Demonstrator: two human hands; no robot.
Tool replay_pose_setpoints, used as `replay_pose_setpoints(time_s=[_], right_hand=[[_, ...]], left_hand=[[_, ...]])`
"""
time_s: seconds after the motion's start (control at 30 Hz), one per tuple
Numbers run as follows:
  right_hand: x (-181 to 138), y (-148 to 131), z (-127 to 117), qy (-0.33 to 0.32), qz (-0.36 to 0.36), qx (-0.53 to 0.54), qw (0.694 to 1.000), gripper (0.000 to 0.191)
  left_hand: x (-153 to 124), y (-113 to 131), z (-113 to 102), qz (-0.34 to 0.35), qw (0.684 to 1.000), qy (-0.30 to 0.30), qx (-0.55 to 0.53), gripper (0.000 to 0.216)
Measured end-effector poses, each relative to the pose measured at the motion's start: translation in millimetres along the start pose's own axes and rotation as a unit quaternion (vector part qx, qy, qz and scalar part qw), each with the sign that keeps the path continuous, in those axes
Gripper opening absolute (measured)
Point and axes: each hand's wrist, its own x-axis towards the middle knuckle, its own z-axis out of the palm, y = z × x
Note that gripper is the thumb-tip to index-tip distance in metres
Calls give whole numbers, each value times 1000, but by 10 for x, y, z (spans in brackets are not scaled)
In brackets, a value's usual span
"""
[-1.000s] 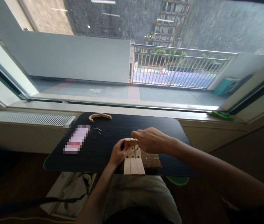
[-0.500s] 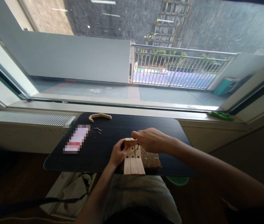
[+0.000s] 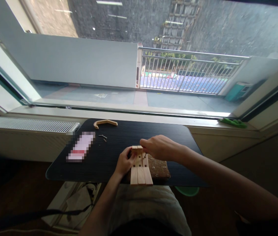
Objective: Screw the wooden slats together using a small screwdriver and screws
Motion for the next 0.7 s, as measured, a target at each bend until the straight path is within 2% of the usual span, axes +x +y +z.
replay_pose_setpoints(time_s=[0.7], right_hand=[[54,-108,-15,26,59,-4,998,28]], left_hand=[[1,35,-3,-1,1000,-3,-10,19]])
